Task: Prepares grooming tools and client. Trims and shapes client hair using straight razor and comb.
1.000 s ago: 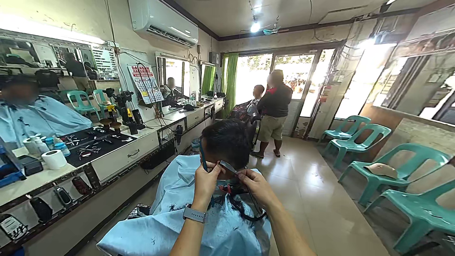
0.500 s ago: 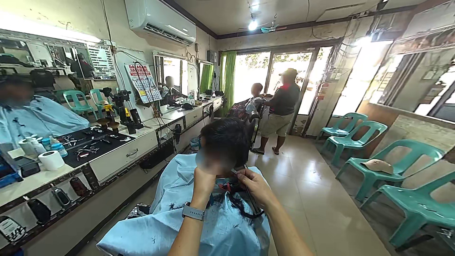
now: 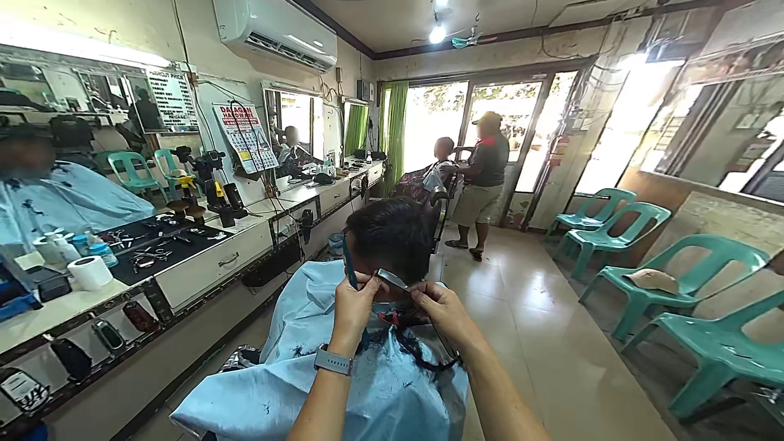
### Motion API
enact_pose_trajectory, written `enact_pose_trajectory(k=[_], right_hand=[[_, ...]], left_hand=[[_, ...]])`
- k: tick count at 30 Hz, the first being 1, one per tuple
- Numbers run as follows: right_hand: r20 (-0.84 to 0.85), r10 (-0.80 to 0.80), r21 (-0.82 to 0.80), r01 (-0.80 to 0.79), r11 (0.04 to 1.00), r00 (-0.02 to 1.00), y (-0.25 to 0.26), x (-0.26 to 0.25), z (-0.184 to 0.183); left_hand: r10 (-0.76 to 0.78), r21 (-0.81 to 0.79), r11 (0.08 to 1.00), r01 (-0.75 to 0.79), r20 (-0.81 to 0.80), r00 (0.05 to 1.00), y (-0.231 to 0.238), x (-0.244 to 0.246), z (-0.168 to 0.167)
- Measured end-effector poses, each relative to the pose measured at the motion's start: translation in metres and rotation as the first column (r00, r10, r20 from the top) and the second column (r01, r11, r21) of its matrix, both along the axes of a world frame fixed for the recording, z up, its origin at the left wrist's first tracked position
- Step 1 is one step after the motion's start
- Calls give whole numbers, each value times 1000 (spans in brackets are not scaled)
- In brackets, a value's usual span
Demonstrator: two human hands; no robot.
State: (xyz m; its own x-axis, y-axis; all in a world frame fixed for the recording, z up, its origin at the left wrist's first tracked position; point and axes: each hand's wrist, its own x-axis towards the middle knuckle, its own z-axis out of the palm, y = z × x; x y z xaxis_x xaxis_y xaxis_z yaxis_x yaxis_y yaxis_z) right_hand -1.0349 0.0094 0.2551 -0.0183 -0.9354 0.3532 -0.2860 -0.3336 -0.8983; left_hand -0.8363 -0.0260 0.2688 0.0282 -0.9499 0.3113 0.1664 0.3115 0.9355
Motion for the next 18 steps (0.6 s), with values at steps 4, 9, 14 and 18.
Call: enact_pose_trajectory(k=[4,9,14,18], right_hand=[[8,27,20,-27,999,1000,-2,0,-3],[27,13,12,-14,1000,1000,-3,0,-4],[54,40,13,-40,999,998,-1,-1,-7],[143,119,-5,-120,993,983,29,-6,-7]], left_hand=[[0,11,1000,0,4,1000,0,-1,0],[6,12,1000,-6,-3,1000,0,-1,1],[17,14,1000,-17,-5,1000,-1,0,0],[52,24,998,-53,38,998,-1,0,0]])
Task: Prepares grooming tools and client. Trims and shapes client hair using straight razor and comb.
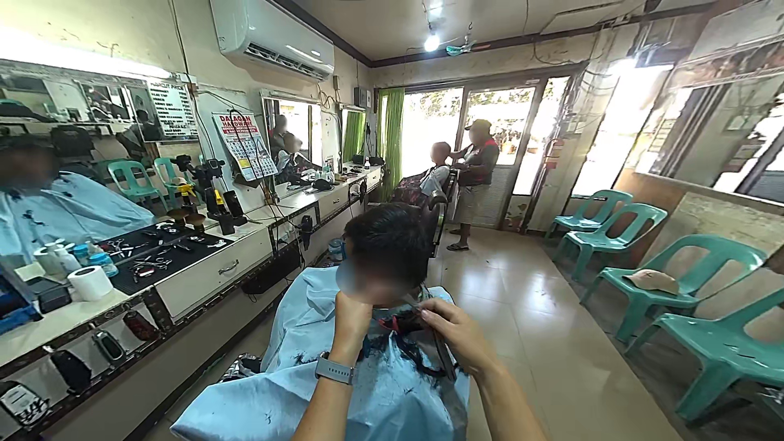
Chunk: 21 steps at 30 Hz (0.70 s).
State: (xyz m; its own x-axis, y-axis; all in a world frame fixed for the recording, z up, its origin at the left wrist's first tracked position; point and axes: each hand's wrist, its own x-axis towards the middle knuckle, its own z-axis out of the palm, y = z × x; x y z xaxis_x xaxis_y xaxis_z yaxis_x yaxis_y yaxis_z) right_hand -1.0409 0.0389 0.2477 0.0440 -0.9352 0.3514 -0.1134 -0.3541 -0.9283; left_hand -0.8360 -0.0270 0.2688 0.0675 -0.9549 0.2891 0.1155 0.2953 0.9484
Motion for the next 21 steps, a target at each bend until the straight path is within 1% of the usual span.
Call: enact_pose_trajectory(k=[2,5,8,10,12,14,15,18,20,21], right_hand=[[147,30,-39,-25,999,989,24,-1,-7],[280,83,-116,-52,992,956,61,5,-18],[333,101,-210,-30,977,938,89,17,-27],[347,83,-252,8,968,934,103,28,-28],[355,66,-280,39,959,933,113,47,-25],[324,41,-310,65,949,945,116,74,-19],[293,19,-309,76,948,956,117,90,-17],[158,-13,-318,64,946,987,115,142,-15],[102,32,-344,5,939,994,111,174,-19],[90,54,-355,-18,935,995,110,188,-22]], left_hand=[[-10,-6,1000,10,-15,1000,0,0,-1],[-48,-19,999,47,-17,999,1,4,-2],[-135,-75,988,136,8,991,9,21,-1],[-241,-111,963,245,50,969,22,40,2],[-396,-129,904,408,107,912,42,65,5],[-541,-128,814,566,187,820,59,90,4],[-590,-129,771,624,227,775,67,103,0],[-669,-111,646,755,393,631,84,140,-10],[-704,-89,583,808,441,556,90,162,-19],[-720,-64,567,821,447,532,93,171,-24]])
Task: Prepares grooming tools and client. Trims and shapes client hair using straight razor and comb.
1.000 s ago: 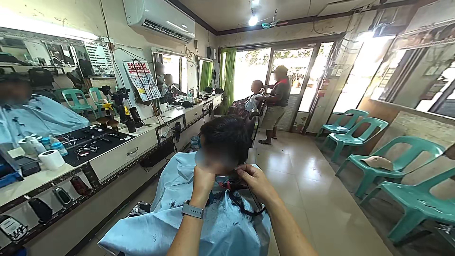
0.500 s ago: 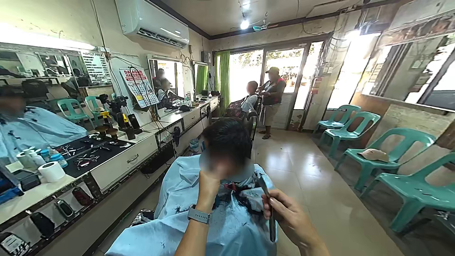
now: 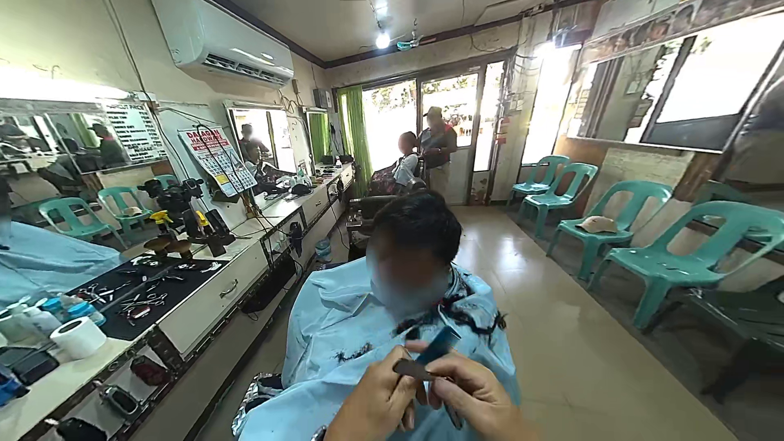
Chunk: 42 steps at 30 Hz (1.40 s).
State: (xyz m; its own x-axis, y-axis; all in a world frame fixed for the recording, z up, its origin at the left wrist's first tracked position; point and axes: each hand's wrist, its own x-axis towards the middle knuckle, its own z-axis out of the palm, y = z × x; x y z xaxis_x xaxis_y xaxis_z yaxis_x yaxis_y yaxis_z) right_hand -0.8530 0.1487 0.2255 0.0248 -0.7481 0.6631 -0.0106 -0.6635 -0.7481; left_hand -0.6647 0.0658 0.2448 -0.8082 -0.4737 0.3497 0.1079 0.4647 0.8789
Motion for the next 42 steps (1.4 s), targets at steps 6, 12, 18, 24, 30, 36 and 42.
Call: enact_pose_trajectory(k=[6,12,18,24,30,36,42], right_hand=[[30,-218,32,217,976,975,13,40,-13],[91,-376,42,374,926,922,28,39,1],[-134,-429,-28,430,903,893,16,65,7],[-216,-537,-154,514,844,816,6,49,12],[-235,-477,-104,466,878,847,9,9,21],[-204,-766,-268,717,643,610,19,-66,45],[-62,-834,-241,803,545,548,37,-102,55]], left_hand=[[8,-28,1000,-8,-10,1000,-1,57,-27],[298,-98,937,-336,-278,913,-21,93,-35],[215,-145,949,-281,-357,909,8,53,-10],[166,87,986,-141,-496,853,10,10,-13],[359,500,865,-43,-555,750,23,-17,-3],[426,646,676,354,-736,527,16,2,13],[276,498,764,409,-826,491,-7,43,26]])
